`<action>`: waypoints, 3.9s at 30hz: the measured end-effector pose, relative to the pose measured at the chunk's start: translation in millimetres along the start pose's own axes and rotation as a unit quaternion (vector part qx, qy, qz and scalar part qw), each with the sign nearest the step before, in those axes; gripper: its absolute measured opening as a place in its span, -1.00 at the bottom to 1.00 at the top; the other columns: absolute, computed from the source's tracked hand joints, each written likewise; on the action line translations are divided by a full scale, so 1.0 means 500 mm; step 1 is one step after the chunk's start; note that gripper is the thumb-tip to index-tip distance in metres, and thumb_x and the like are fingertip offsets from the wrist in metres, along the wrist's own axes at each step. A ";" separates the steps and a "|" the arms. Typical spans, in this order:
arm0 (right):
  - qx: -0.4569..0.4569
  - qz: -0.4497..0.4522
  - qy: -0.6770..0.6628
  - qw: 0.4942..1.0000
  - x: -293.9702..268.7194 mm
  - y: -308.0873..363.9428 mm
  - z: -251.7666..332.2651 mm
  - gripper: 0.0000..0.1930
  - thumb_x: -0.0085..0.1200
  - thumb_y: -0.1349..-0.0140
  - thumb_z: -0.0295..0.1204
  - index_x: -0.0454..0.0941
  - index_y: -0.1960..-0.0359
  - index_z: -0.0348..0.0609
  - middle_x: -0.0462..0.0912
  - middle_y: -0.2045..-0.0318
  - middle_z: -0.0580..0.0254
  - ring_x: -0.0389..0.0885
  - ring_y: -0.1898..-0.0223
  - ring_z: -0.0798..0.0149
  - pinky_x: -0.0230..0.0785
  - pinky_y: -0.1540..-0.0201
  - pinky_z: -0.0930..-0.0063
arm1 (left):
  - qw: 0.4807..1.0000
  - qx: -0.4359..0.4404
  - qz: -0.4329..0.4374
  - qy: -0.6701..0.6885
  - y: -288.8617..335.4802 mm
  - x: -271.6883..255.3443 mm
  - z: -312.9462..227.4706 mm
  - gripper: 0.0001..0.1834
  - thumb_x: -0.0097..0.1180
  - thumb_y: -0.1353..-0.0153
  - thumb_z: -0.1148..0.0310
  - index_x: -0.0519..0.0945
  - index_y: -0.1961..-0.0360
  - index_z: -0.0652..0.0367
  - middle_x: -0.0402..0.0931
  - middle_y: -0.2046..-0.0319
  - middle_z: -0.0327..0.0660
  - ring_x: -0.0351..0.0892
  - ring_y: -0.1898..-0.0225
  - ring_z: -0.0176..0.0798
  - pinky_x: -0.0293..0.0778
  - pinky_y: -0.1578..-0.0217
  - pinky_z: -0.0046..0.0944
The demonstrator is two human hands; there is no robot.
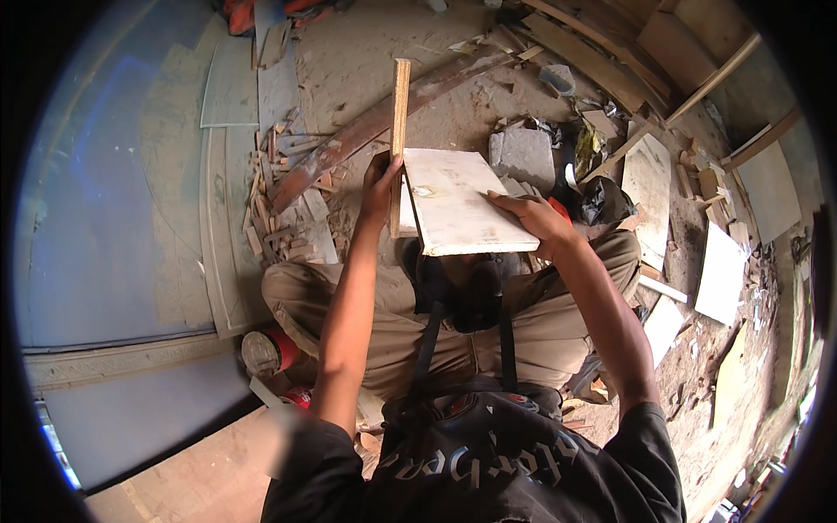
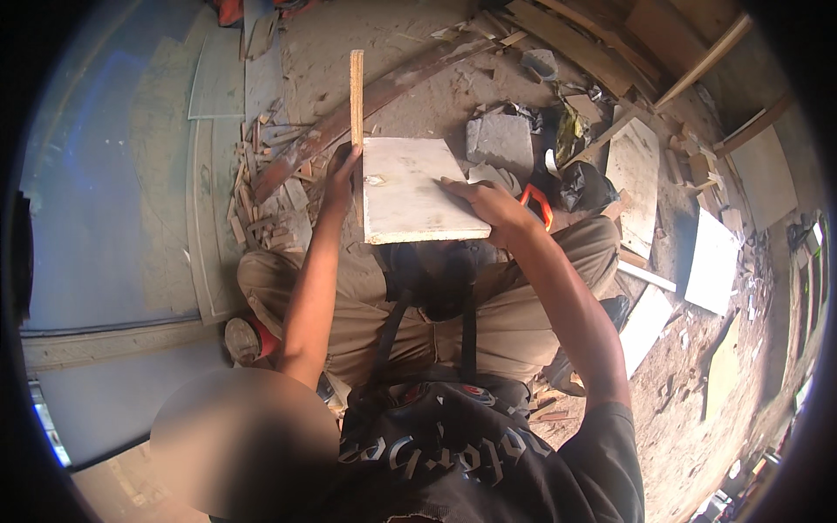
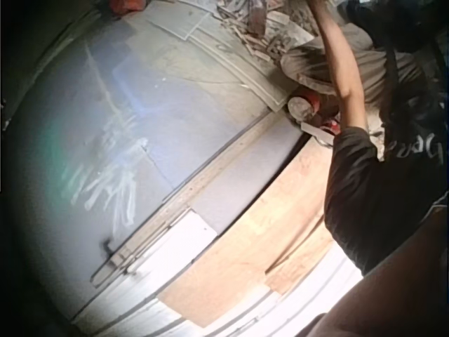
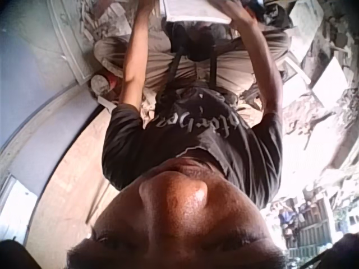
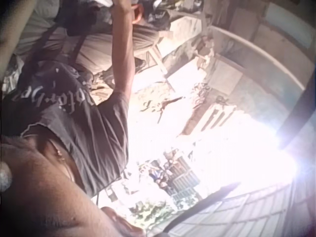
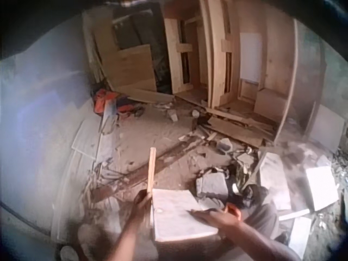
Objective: The person sits on the floor and assembles a small wooden structure using a hammer and nails. They position a wooden plank against a white board, hammer nails to secure it, and repeat the process with additional pieces.
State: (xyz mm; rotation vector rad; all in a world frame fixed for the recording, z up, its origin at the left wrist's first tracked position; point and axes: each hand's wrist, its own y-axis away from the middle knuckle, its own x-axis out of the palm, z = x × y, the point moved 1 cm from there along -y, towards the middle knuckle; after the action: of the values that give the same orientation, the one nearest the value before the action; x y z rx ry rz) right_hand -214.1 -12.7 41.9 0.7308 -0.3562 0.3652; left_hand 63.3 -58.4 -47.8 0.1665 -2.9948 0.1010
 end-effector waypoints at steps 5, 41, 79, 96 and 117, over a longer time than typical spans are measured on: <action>0.019 0.012 0.023 0.999 0.015 0.004 0.009 -0.56 0.09 -0.27 -0.29 0.45 -0.03 -0.46 0.61 0.14 0.10 0.66 0.28 0.28 0.58 0.29 0.39 | 0.998 -0.034 0.000 0.059 -0.006 -0.010 0.013 -0.61 0.11 -0.28 0.07 0.52 0.16 0.24 0.48 0.32 -0.32 0.42 0.27 -0.42 0.31 0.20 -0.39; -0.008 0.145 0.010 0.989 0.010 -0.019 0.060 -0.59 -0.03 -0.32 -0.35 0.43 -0.10 -0.39 0.65 0.14 0.05 0.69 0.32 0.38 0.58 0.38 0.63 | 0.987 -0.138 0.017 0.086 -0.048 0.024 -0.019 -0.34 -0.32 -0.35 -0.27 0.41 0.19 0.21 0.43 0.37 -0.27 0.46 0.34 -0.34 0.43 0.30 -0.31; 0.016 0.010 0.069 0.997 0.008 0.034 -0.001 -0.51 0.08 -0.27 -0.20 0.44 -0.09 -0.36 0.63 0.21 0.17 0.64 0.42 0.40 0.49 0.61 0.52 | 0.988 0.018 -0.007 -0.153 0.007 0.026 -0.001 -0.36 -0.30 -0.38 -0.20 0.38 0.08 0.28 0.37 0.29 -0.12 0.36 0.20 -0.21 0.30 0.11 -0.22; 0.038 0.014 0.024 0.999 -0.076 0.038 0.005 -0.54 0.07 -0.26 -0.18 0.48 0.09 -0.44 0.60 0.62 0.18 0.46 0.85 0.36 0.26 0.90 0.62 | 0.995 -0.093 0.009 -0.042 -0.016 0.074 -0.004 -0.20 -0.33 -0.31 -0.33 0.36 -0.04 0.31 0.37 0.03 0.01 0.31 -0.05 -0.12 0.20 -0.12 -0.20; 0.090 0.070 -0.295 0.949 -0.139 0.019 -0.080 -0.58 -0.23 -0.41 -0.31 0.29 -0.14 -0.42 0.65 0.34 -0.21 0.64 0.69 0.06 0.48 0.87 0.33 | 0.951 -0.190 0.003 -0.243 0.006 0.097 -0.111 -0.01 0.02 0.00 -0.48 0.48 -0.01 0.36 0.49 0.05 0.11 0.46 -0.04 -0.05 0.36 -0.05 -0.13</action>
State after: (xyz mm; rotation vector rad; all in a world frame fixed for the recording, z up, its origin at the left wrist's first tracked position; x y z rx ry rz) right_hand -271.6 8.0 -10.6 0.9938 -0.9550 0.3088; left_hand 23.0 -56.4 13.9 0.1571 -3.4177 -0.5996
